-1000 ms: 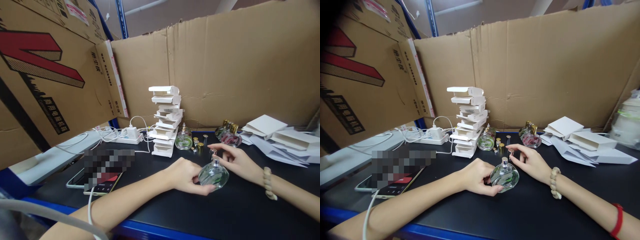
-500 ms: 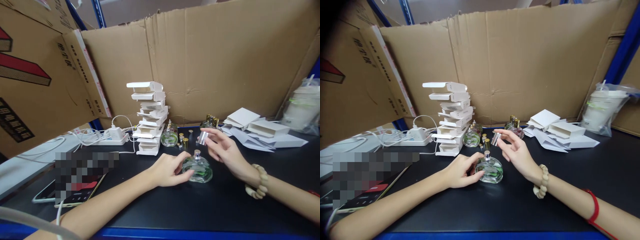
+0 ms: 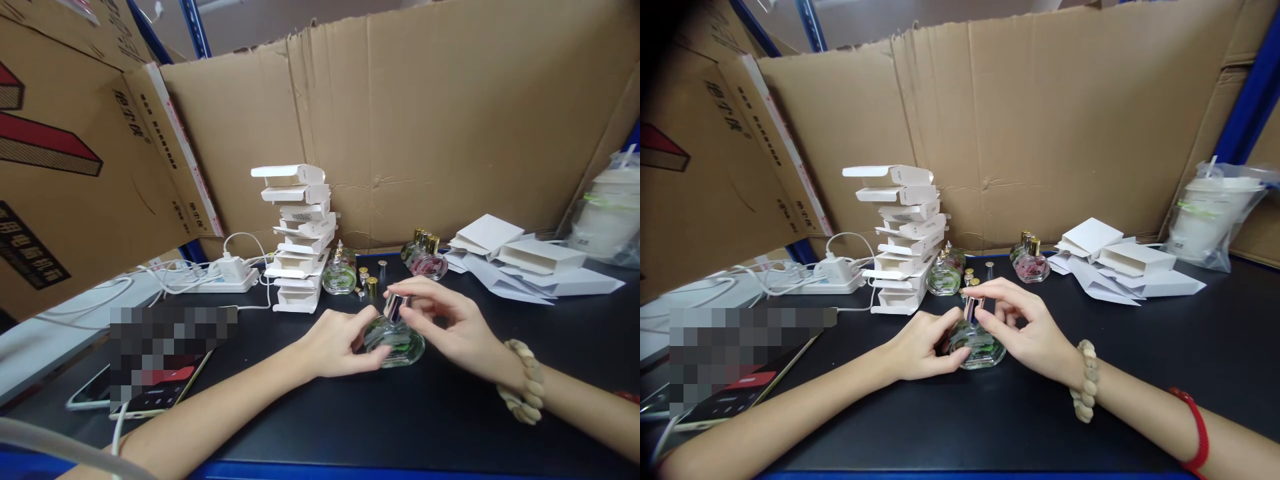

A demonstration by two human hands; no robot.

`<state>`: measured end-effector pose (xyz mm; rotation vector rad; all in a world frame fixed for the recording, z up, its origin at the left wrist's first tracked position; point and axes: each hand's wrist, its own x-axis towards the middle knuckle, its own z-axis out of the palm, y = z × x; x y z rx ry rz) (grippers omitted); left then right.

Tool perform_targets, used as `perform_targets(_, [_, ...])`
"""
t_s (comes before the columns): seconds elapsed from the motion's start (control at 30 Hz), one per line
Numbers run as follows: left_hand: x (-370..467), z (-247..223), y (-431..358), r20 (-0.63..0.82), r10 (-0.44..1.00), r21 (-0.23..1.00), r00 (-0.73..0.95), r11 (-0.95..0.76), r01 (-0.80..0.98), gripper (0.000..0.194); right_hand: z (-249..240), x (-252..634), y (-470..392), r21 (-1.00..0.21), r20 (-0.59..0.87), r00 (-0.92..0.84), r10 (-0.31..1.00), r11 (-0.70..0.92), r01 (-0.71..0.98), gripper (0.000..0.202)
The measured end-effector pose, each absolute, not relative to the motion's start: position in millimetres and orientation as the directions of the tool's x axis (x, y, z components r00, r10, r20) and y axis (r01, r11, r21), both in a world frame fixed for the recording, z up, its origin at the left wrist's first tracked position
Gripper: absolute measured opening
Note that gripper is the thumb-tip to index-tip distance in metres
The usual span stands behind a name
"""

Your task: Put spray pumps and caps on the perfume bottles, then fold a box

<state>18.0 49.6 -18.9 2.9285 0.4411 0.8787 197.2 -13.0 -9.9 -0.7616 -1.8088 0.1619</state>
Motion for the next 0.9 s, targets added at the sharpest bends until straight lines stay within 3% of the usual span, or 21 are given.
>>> perform_targets(0.13, [17.1, -19.5, 50.0, 0.523, 0.282, 0.125, 0.804, -0.959, 0.255, 0.023, -12.8, 201.3, -11.6, -0.343, 0.836, -0.269, 0.479, 0.838, 0.425, 0.021])
perform_targets(0.4, [17.4, -20.1, 48.7, 0.527, 0.258, 0.113, 0.81, -0.966, 0.234, 0.03, -17.9, 201.4, -6.5, -0.352, 0.809, -0.326, 0.49, 0.846, 0.399, 0.032])
perform_targets(0.63, [15.1, -17.3, 50.7, 0.433, 0.32, 0.144, 0.843, -0.947, 0.286, 0.027, -22.8, 205.0, -2.5, -0.167, 0.805, -0.405, 0.434, 0.82, 0.547, 0.045])
perform_targets(0.8, [11.5, -15.7, 52.7, 0.412, 0.249, -0.053, 0.877, -0.954, 0.296, 0.026, -7.3, 225.3, -2.8, -0.05, 0.69, -0.549, 0.472, 0.787, 0.615, 0.042])
perform_targets(0.9, [11.7, -16.0, 52.9, 0.392, 0.288, -0.107, 0.874, -0.929, 0.354, 0.023, 4.1, 241.9, 0.8, 0.013, 0.657, -0.544, 0.522, 0.714, 0.7, 0.042])
